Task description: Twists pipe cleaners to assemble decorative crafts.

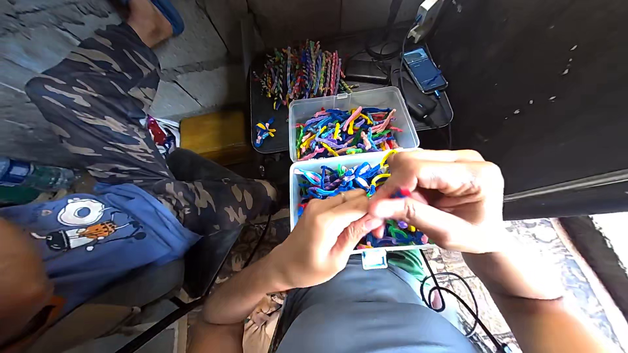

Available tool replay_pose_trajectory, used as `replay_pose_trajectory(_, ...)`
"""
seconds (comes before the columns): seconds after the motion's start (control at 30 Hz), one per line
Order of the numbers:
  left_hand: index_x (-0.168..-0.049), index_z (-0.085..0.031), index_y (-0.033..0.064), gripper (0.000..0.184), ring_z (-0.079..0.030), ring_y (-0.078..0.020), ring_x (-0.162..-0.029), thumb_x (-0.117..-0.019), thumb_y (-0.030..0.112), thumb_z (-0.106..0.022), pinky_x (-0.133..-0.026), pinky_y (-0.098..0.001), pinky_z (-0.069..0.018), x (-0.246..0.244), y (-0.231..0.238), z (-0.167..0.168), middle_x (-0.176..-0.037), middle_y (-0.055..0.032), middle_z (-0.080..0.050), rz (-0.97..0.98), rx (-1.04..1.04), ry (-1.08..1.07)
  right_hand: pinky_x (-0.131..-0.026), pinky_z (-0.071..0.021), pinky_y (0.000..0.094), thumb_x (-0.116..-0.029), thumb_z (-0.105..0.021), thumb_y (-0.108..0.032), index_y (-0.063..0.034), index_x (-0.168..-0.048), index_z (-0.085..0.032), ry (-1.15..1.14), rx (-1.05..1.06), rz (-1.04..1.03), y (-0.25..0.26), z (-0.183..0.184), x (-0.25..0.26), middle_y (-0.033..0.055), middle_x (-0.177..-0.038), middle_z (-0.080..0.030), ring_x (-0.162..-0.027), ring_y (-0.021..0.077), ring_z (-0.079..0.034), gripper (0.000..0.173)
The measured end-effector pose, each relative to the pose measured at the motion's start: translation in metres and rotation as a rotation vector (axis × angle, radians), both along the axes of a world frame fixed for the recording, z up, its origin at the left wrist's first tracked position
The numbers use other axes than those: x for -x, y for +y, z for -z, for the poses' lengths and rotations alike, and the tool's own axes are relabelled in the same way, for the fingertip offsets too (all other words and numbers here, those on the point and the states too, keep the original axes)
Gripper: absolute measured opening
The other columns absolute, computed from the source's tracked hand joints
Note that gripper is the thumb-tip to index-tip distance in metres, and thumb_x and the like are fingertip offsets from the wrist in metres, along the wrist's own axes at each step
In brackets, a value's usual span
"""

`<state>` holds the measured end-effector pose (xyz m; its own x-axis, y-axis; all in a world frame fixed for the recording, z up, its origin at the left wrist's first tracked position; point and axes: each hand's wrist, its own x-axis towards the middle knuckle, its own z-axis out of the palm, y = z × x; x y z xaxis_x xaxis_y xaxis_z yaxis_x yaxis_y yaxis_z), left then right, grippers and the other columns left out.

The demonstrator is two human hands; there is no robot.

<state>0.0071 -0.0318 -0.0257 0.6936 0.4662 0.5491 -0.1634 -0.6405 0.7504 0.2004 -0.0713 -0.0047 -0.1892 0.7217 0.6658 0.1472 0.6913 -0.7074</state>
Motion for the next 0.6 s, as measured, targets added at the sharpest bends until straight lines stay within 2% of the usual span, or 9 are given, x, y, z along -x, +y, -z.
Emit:
replay_pose_trajectory(0.07, -0.085, -0.062, -0.0007, 0.027, -0.056, -0.0092, -0.065, -0.1056, 0.012, -0.050, -0.058, -0.0176, -0.0448, -0.008, -0.005, 0.014, -0.075, -0.0089, -0.058, -0.396, -0.379, 0.072, -0.050, -0.0353, 0.0071, -0.0927, -0.068, -0.011, -0.0027, -0.073, -0.058, -0.054, -0.013, 0.151, 0.004, 0.007, 0.004, -0.0041, -0.067, -0.052, -0.057, -0.0072, -0.043, 0.024)
replay_pose_trajectory(0.1, -0.082, -0.062, -0.0001, 0.027, -0.056, -0.0105, -0.062, -0.1039, 0.012, -0.051, -0.055, -0.0190, -0.0440, -0.010, -0.004, 0.017, -0.073, -0.0092, -0.057, -0.464, -0.417, 0.093, -0.049, -0.0344, 0.0074, -0.0927, -0.068, -0.011, -0.0032, -0.073, -0.058, -0.047, 0.014, 0.184, 0.006, 0.011, 0.006, -0.0044, -0.067, -0.051, -0.056, -0.0069, -0.042, 0.023)
replay_pose_trajectory(0.13, -0.082, -0.061, -0.0003, 0.028, -0.055, -0.0070, -0.062, -0.1050, 0.012, -0.050, -0.056, -0.0162, -0.0442, -0.009, -0.002, 0.016, -0.072, -0.0071, -0.057, -0.423, -0.326, 0.092, -0.048, -0.0359, 0.0071, -0.0938, -0.068, -0.010, -0.0044, -0.074, -0.057, -0.016, 0.065, 0.176, 0.009, 0.013, 0.007, -0.0052, -0.067, -0.051, -0.055, -0.0069, -0.043, 0.023)
replay_pose_trajectory(0.23, -0.084, -0.059, 0.0082, 0.029, -0.046, 0.0094, -0.066, -0.1092, 0.016, -0.045, -0.060, -0.0068, -0.0382, -0.002, 0.003, 0.006, -0.074, 0.0090, -0.052, -0.009, 0.306, -0.010, -0.050, -0.0470, 0.0096, -0.1010, -0.063, -0.019, -0.0116, -0.085, -0.060, 0.179, 0.279, -0.103, 0.019, 0.018, 0.000, -0.0095, -0.073, -0.060, -0.057, -0.0064, -0.054, 0.018)
replay_pose_trajectory(0.33, -0.089, -0.071, 0.0181, 0.027, -0.050, 0.0115, -0.066, -0.1067, 0.026, -0.053, -0.057, -0.0067, -0.0387, -0.002, 0.007, 0.004, -0.074, 0.0172, -0.058, 0.352, 0.930, -0.123, -0.057, -0.0532, 0.0117, -0.1015, -0.063, -0.036, -0.0084, -0.111, -0.069, 0.298, 0.336, -0.458, 0.034, 0.028, -0.011, -0.0078, -0.092, -0.066, -0.069, -0.0046, -0.061, 0.030)
replay_pose_trajectory(0.37, -0.092, -0.074, 0.0176, 0.024, -0.051, 0.0112, -0.066, -0.1054, 0.026, -0.056, -0.056, -0.0068, -0.0396, -0.003, 0.008, 0.005, -0.075, 0.0169, -0.060, 0.439, 1.057, -0.153, -0.058, -0.0546, 0.0124, -0.0996, -0.067, -0.029, -0.0060, -0.113, -0.070, 0.309, 0.320, -0.514, 0.036, 0.030, -0.012, -0.0056, -0.095, -0.067, -0.071, -0.0034, -0.063, 0.027)
replay_pose_trajectory(0.43, -0.095, -0.075, 0.0159, 0.020, -0.053, 0.0106, -0.065, -0.1035, 0.024, -0.059, -0.056, -0.0073, -0.0405, -0.004, 0.009, 0.006, -0.076, 0.0163, -0.062, 0.546, 1.184, -0.199, -0.061, -0.0551, 0.0124, -0.0973, -0.070, -0.017, -0.0055, -0.103, -0.071, 0.313, 0.276, -0.513, 0.036, 0.030, -0.010, -0.0040, -0.095, -0.067, -0.074, -0.0030, -0.064, 0.013)
replay_pose_trajectory(0.5, -0.089, -0.074, 0.0188, 0.023, -0.053, 0.0114, -0.066, -0.1038, 0.027, -0.059, -0.057, -0.0070, -0.0402, -0.004, 0.008, 0.007, -0.075, 0.0177, -0.062, 0.494, 1.097, -0.187, -0.060, -0.0551, 0.0110, -0.0949, -0.072, -0.013, -0.0062, -0.093, -0.071, 0.290, 0.237, -0.383, 0.031, 0.026, -0.007, -0.0052, -0.089, -0.065, -0.071, -0.0048, -0.062, 0.007)
replay_pose_trajectory(0.6, -0.086, -0.062, 0.0177, 0.030, -0.046, 0.0127, -0.067, -0.1094, 0.028, -0.047, -0.059, -0.0060, -0.0367, -0.005, 0.004, 0.012, -0.074, 0.0163, -0.053, 0.192, 0.618, -0.106, -0.055, -0.0482, 0.0083, -0.0914, -0.073, -0.010, -0.0035, -0.084, -0.069, 0.168, 0.190, -0.111, 0.018, 0.018, -0.002, -0.0052, -0.081, -0.059, -0.064, -0.0059, -0.054, 0.011)
